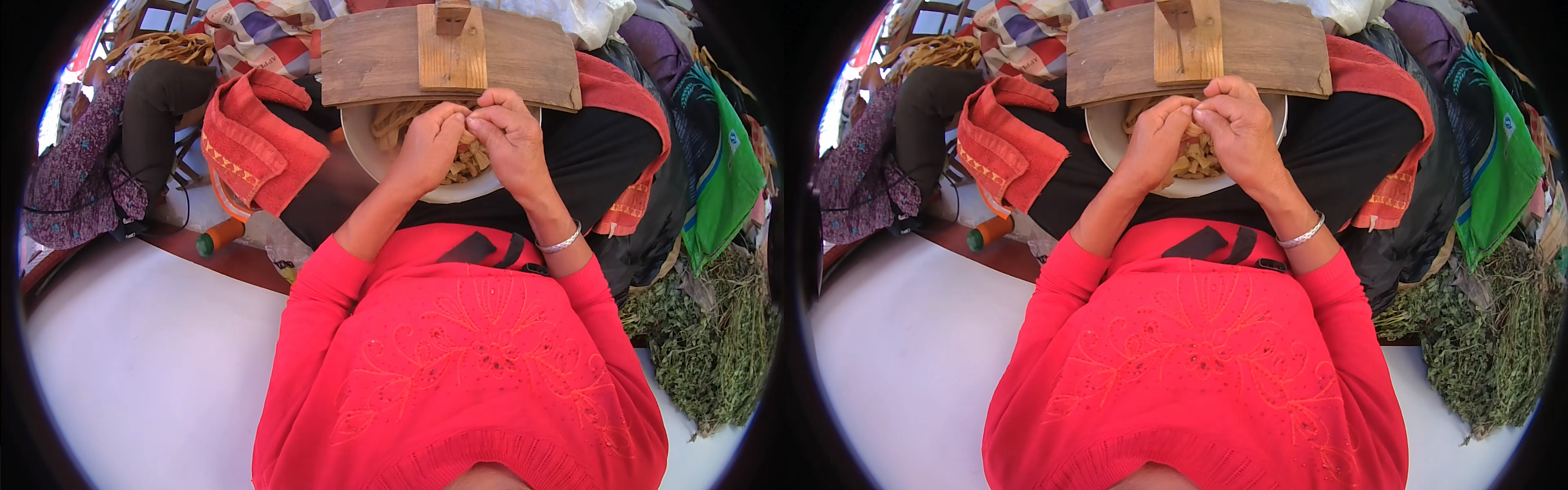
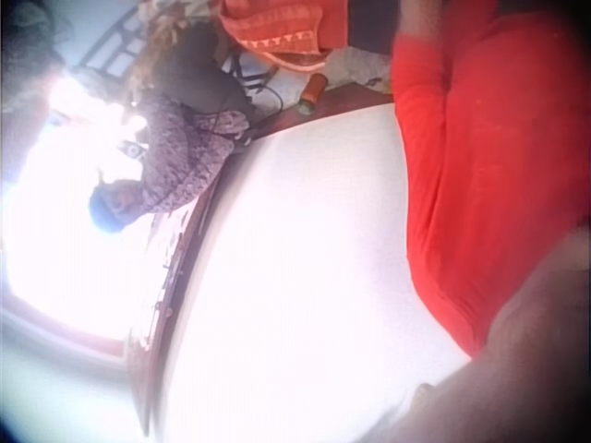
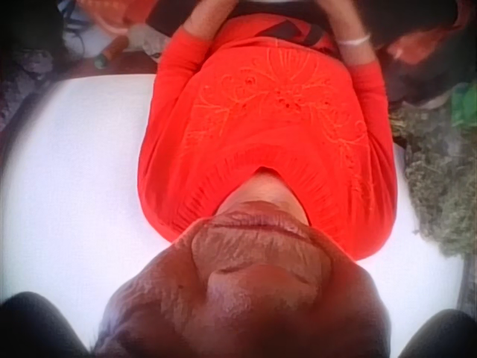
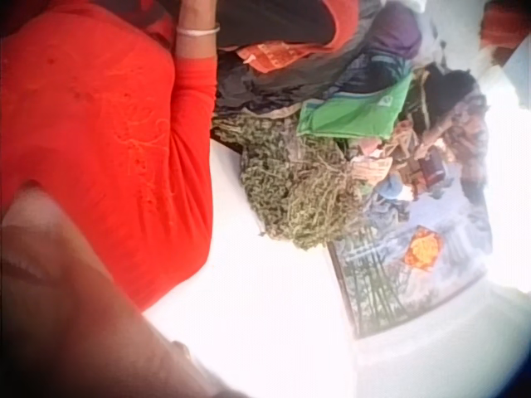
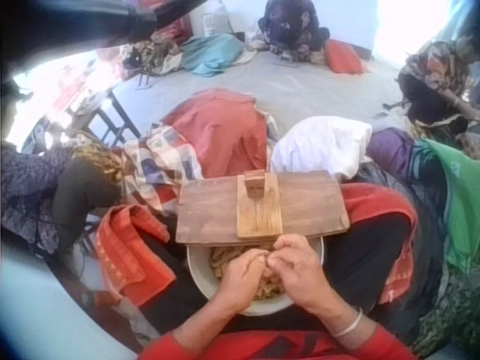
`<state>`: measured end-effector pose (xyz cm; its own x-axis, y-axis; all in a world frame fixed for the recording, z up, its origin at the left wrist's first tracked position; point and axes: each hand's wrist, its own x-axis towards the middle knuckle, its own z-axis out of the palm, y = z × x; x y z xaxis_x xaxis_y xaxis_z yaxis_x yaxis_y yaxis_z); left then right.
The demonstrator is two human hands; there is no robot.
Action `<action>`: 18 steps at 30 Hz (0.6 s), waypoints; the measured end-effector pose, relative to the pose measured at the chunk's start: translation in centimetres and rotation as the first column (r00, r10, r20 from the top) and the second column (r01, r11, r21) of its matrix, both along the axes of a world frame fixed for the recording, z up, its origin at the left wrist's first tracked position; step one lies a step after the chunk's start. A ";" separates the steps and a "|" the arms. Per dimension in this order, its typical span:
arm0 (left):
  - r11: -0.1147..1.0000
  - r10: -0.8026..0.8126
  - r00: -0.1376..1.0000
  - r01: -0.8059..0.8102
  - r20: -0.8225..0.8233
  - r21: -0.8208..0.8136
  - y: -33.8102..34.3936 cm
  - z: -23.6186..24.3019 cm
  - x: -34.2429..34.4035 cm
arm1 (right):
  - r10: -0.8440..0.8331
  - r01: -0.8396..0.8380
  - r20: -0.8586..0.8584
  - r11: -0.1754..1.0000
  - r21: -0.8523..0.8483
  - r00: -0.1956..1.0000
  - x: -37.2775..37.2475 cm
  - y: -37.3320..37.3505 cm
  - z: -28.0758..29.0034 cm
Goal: The person shaves thin strips from a light-colored material, likely bamboo or wood, using a small wooden plane held in their lap. They repeatedly draw the material across the blade of the plane, and the resulting strips fall into a bowl beneath it.
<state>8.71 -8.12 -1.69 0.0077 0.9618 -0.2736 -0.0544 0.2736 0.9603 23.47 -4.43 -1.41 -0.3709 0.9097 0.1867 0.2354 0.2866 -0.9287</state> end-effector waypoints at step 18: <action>0.958 0.088 0.964 -0.013 -0.251 0.286 -2.3 2.5 -1.2 | 0.125 -0.101 0.061 0.950 -0.295 0.990 0.6 0.0 3.9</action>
